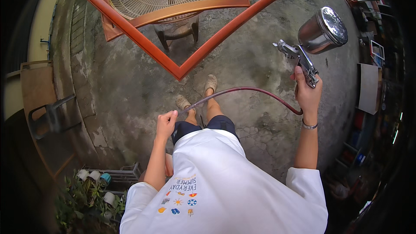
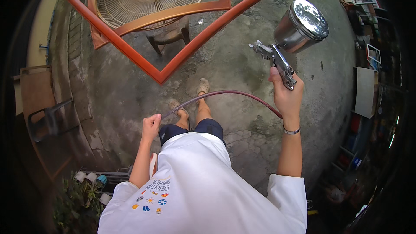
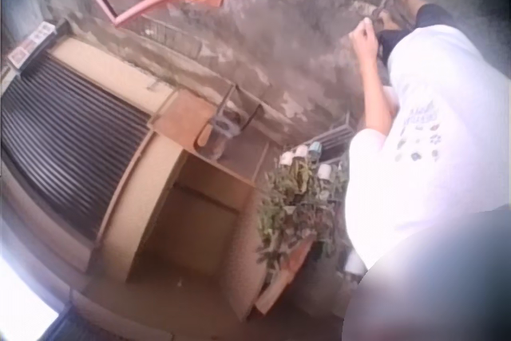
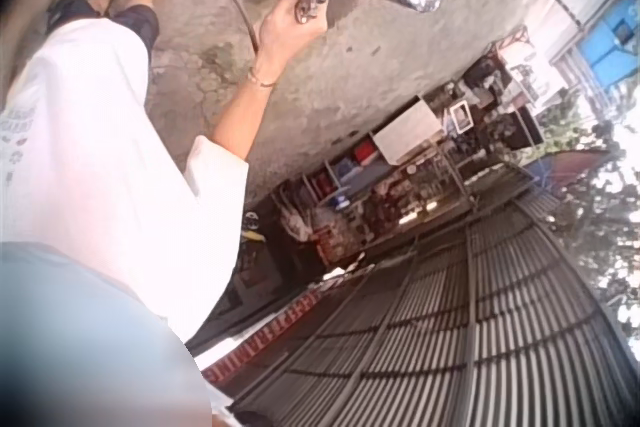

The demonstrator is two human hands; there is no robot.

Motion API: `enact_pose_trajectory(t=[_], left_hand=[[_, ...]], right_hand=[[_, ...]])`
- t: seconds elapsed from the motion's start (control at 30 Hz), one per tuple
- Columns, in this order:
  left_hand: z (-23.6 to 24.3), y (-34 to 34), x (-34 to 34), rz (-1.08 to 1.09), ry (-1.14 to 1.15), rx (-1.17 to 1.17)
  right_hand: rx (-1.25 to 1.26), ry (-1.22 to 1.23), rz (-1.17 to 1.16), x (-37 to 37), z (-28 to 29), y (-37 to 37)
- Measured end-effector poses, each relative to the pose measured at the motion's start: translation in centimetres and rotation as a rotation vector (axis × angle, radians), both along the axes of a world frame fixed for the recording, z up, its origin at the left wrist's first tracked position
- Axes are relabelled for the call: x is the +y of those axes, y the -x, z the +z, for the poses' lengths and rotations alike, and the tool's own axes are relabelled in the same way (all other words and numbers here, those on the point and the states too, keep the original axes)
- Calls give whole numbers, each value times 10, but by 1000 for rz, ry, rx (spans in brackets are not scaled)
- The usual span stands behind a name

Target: The person pours paint into a spray gun, then walks outside to spray paint a wooden frame resting on a fan. The person applies paint to the frame from multiple angles.

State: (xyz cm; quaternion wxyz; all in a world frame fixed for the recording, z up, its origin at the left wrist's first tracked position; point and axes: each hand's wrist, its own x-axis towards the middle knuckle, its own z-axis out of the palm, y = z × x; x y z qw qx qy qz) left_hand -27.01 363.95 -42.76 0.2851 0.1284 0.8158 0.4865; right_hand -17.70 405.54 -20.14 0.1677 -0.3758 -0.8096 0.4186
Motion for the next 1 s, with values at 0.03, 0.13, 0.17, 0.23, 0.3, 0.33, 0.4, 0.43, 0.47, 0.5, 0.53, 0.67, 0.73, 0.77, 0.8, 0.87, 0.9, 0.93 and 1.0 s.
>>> enact_pose_trajectory(t=[0.03,0.13,0.17,0.23,0.3,0.33,0.4,0.43,0.47,0.5,0.53,0.67,0.73,0.77,0.8,0.87,0.9,0.93,1.0], left_hand=[[3,-1,9,-4,8,-7],[8,1,32,-23,15,-4],[9,1,39,-28,16,2],[10,2,53,-50,22,-6],[10,1,70,-58,11,-32],[10,-1,77,-56,-2,-55],[8,-4,91,-63,-29,-85],[4,-5,97,-71,-41,-91],[2,-7,100,-75,-47,-97],[-1,-8,103,-82,-48,-122],[-4,-7,107,-90,-49,-147],[-5,-6,109,-100,49,-191],[-4,-4,107,-83,24,-189],[-3,-3,104,-76,12,-190],[-4,-2,100,-85,34,-183],[-6,1,90,-110,82,-169],[-5,0,88,-105,76,-161],[-3,0,86,-98,71,-153],[4,2,90,-94,48,-147]], right_hand=[[10,2,-22,17,-1,5],[56,-62,-63,67,-10,18],[33,-72,-80,85,-11,21],[20,-108,-101,114,-9,32],[43,-160,-107,140,-3,46],[48,-183,-126,153,1,52],[56,-233,-164,175,12,63],[81,-278,-168,184,19,69],[106,-318,-170,192,25,74],[131,-358,-172,197,30,77],[114,-346,-168,198,35,77],[31,-194,-98,178,47,68],[-6,-64,-39,147,58,53],[-18,5,-3,130,62,44],[-8,43,45,113,66,39],[12,121,134,89,73,34],[-8,133,147,87,74,37],[-28,146,162,87,74,42],[-79,107,147,95,76,51]])
